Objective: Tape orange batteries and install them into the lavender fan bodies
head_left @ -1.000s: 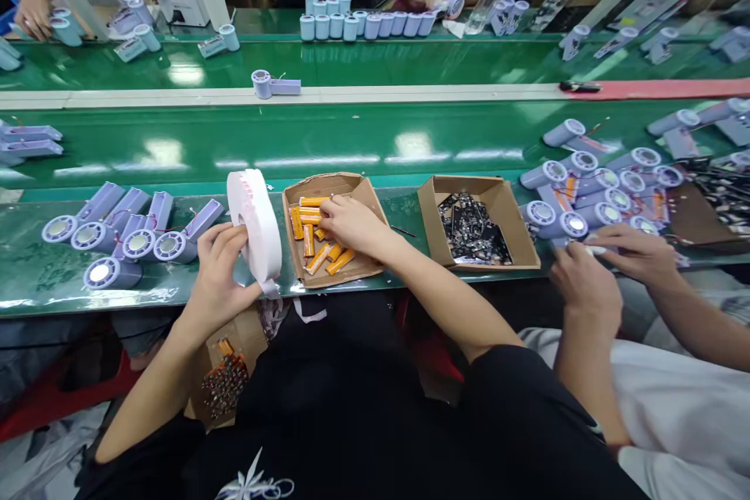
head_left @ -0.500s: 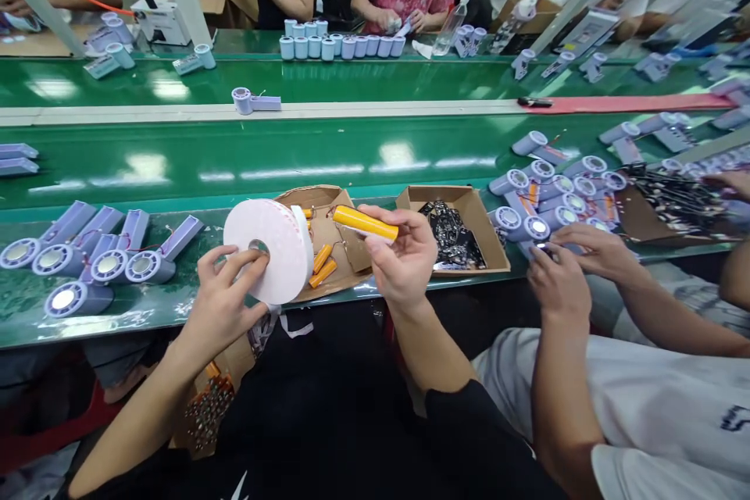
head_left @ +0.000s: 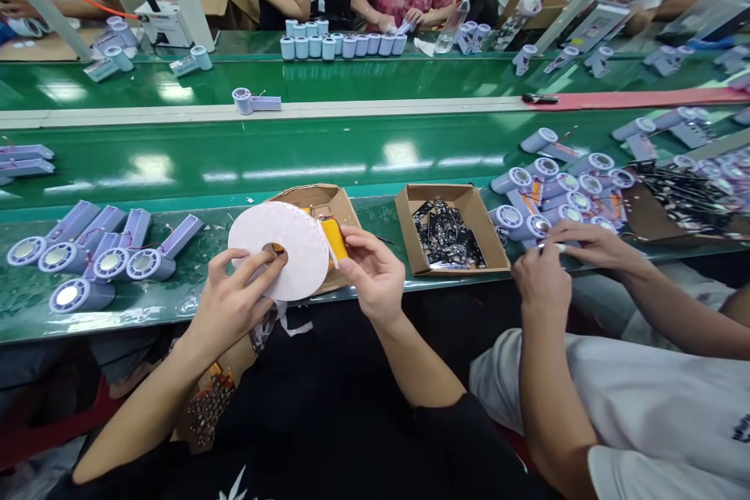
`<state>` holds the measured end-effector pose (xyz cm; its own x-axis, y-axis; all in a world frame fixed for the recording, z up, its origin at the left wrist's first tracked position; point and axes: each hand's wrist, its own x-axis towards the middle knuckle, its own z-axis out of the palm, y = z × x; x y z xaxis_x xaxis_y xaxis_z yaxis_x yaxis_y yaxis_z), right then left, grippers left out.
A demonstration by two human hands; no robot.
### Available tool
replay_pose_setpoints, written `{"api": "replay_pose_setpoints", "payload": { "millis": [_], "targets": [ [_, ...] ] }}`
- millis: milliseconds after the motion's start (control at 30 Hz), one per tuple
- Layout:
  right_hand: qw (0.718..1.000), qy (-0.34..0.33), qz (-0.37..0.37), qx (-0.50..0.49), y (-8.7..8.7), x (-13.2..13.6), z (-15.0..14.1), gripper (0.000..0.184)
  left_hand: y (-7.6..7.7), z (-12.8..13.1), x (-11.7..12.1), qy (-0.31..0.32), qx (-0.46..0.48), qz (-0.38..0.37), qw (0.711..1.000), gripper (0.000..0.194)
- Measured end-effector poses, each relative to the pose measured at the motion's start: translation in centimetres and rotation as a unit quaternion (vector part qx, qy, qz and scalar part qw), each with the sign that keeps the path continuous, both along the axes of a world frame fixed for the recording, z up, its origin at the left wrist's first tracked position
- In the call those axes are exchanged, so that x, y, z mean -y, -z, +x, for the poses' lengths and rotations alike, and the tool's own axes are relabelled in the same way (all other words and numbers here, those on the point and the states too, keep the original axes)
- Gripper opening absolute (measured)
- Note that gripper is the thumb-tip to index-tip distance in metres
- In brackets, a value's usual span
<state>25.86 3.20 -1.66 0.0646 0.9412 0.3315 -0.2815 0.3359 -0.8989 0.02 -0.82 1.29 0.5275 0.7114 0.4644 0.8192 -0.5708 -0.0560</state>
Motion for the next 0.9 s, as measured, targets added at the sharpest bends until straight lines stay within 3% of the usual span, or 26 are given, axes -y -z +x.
{"api": "replay_pose_setpoints", "payload": {
  "millis": [167,233,300,367,433,533,600,667,733,833,900],
  "targets": [
    [0.979,-0.16,-0.11,0.055,-3.0,-2.3,3.0,0.065,-1.7,-0.4,-0.3,-0.001,-0.034,0.071,0.997,0.055],
    [0.972,-0.188,-0.125,0.068,-3.6,-2.9,3.1,0.07,-1.8,0.4,-0.4,-0.014,-0.036,0.087,0.995,0.058],
    [0.984,-0.129,-0.121,0.017,-3.0,-2.6,2.0,0.073,-1.0,2.0,-0.3,-0.036,-0.022,0.102,0.994,0.057],
    [0.991,-0.007,-0.112,-0.075,-1.4,-1.7,0.3,0.075,0.6,3.9,0.5,-0.054,0.012,0.11,0.992,0.059],
    [0.98,0.095,-0.114,-0.135,0.3,-0.8,-0.4,0.072,2.7,5.6,2.3,-0.046,0.06,0.088,0.993,0.062],
    [0.97,0.175,-0.096,-0.137,1.0,-1.5,2.2,0.064,4.7,6.5,5.3,0.045,0.095,-0.022,0.994,0.052],
    [0.963,0.226,-0.04,-0.138,0.4,-3.5,5.2,0.062,4.6,6.3,5.7,0.081,0.089,-0.082,0.989,0.052],
    [0.964,0.227,-0.002,-0.137,-0.4,-5.8,7.2,0.065,3.3,5.8,3.5,0.043,0.061,-0.12,0.99,0.062],
    [0.976,0.171,-0.002,-0.138,-0.7,-7.2,7.2,0.07,1.7,4.7,-0.6,0.002,0.018,-0.192,0.981,0.077],
    [0.983,0.106,-0.031,-0.148,0.0,-6.6,5.8,0.076,0.2,1.5,-6.0,0.076,0.029,-0.3,0.95,0.082],
    [0.983,0.111,-0.052,-0.138,0.8,-5.1,5.6,0.079,0.2,-1.0,-6.5,0.08,0.081,-0.298,0.948,0.07]
  ]
}}
